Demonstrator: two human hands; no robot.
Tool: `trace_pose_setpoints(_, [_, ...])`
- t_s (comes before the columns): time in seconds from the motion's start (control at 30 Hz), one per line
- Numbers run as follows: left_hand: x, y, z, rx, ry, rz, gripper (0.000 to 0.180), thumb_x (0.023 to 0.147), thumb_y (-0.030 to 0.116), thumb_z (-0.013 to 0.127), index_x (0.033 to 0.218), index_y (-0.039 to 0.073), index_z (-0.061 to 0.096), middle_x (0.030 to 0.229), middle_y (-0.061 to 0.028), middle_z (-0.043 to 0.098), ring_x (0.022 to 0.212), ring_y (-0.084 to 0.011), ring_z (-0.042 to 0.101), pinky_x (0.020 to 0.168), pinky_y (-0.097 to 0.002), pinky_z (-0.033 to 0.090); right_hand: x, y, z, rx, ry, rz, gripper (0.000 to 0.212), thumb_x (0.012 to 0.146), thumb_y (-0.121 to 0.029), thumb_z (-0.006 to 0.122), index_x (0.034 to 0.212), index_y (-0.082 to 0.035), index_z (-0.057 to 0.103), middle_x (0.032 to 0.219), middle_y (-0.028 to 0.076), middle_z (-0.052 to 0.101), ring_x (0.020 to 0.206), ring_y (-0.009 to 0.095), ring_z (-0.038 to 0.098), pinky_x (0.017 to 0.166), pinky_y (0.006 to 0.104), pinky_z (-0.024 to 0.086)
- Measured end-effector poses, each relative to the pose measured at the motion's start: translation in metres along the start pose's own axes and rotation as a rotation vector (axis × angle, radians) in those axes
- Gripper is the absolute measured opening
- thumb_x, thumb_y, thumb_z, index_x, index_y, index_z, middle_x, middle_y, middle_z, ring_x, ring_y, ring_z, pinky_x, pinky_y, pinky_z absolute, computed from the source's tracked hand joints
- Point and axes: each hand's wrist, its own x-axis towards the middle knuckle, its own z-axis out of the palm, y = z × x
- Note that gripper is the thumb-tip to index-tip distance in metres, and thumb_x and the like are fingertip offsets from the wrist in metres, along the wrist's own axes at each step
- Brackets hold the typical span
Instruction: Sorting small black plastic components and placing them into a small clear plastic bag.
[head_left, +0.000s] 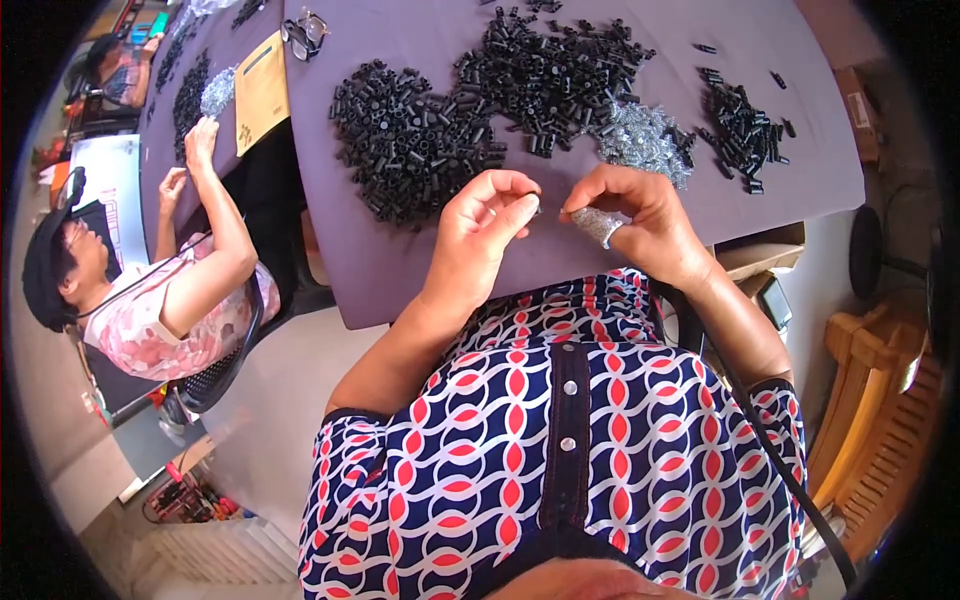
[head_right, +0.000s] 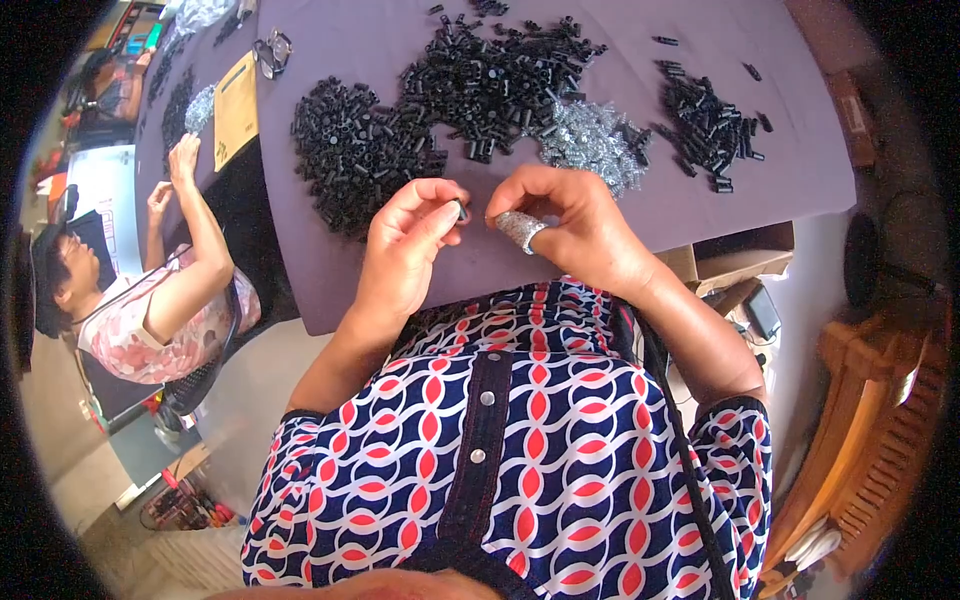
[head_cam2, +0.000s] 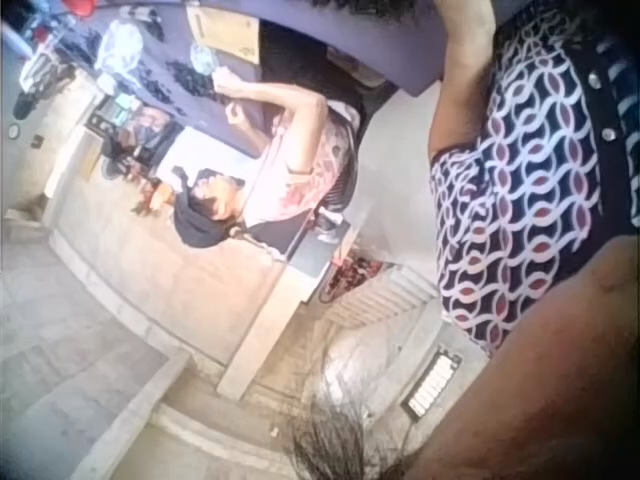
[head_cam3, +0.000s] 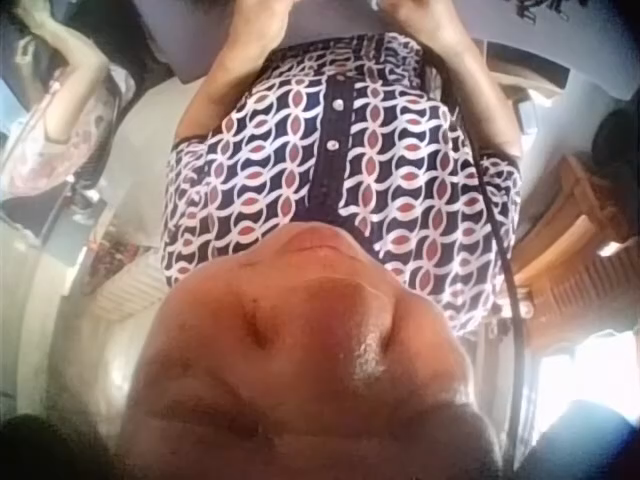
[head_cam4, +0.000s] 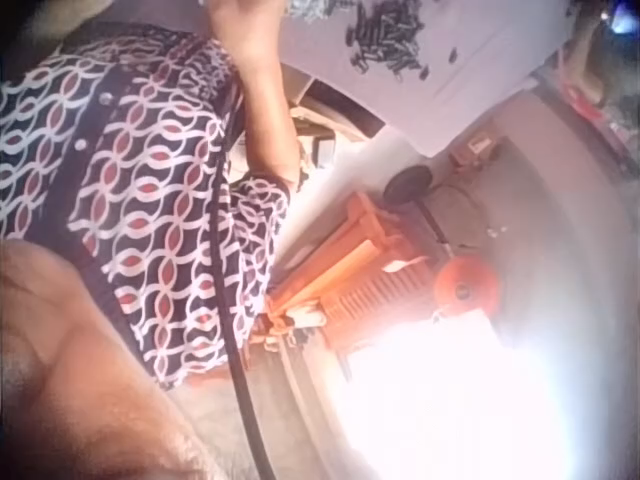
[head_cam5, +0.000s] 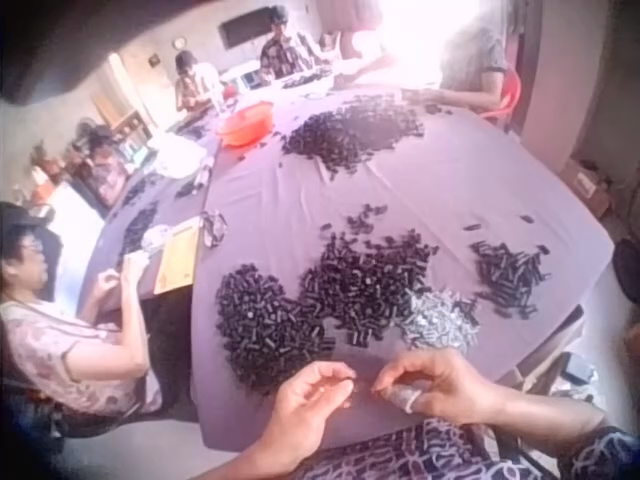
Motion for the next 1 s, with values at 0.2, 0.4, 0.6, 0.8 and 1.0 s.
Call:
trace_pose_setpoints(0.2, [-0.001,-0.011,0.004,-0.163,-0.035,-0.058,0.013,0.099,0.010,0.064,0.111,0.005,0.064,0.099,-0.0021,0.068,0.087,-0.0122,0.066,0.081,-0.0275,0.053,-0.004,0.003,-0.002,0.050,-0.024,-0.016,0.033,0.080,0.020,0.054,0.106,0.004,0.065,0.107,0.005,0.067,0.105,0.015,0.067,0.098,0.0296,0.051])
trace_pose_setpoints(0.4, [-0.004,-0.011,0.016,-0.211,-0.031,-0.080,0.017,0.099,0.010,0.065,0.114,0.002,0.065,0.097,-0.0039,0.069,0.084,-0.0123,0.067,0.079,-0.0272,0.055,-0.009,0.002,0.000,0.052,-0.007,0.020,0.041,0.073,0.022,0.049,0.107,0.003,0.065,0.106,0.004,0.066,0.105,0.014,0.066,0.096,0.0287,0.051])
trace_pose_setpoints(0.6, [-0.007,-0.012,0.010,0.028,-0.062,-0.039,0.019,0.099,0.005,0.064,0.116,-0.001,0.067,0.100,-0.0065,0.071,0.086,-0.0138,0.070,0.080,-0.0267,0.057,-0.012,0.005,-0.001,-0.038,0.025,-0.018,0.037,0.076,0.020,0.052,0.106,0.003,0.066,0.106,0.004,0.066,0.103,0.011,0.065,0.095,0.0275,0.051])
trace_pose_setpoints(0.8, [-0.021,-0.015,0.005,0.170,-0.102,-0.079,0.018,0.099,0.004,0.063,0.115,-0.004,0.066,0.099,-0.0067,0.072,0.088,-0.0138,0.071,0.080,-0.0269,0.058,-0.011,0.005,0.000,-0.103,-0.080,0.126,0.029,0.082,0.016,0.055,0.104,0.002,0.067,0.098,0.003,0.068,0.095,0.009,0.065,0.087,0.0258,0.052])
trace_pose_setpoints(1.0, [-0.036,-0.006,-0.022,0.144,-0.254,-0.300,0.018,0.098,0.005,0.064,0.114,-0.003,0.066,0.098,-0.0092,0.073,0.089,-0.0152,0.072,0.082,-0.0275,0.057,-0.005,0.014,0.019,0.154,-0.234,0.245,0.036,0.072,0.019,0.052,0.101,0.003,0.064,0.097,0.002,0.067,0.093,0.009,0.065,0.086,0.0260,0.052])
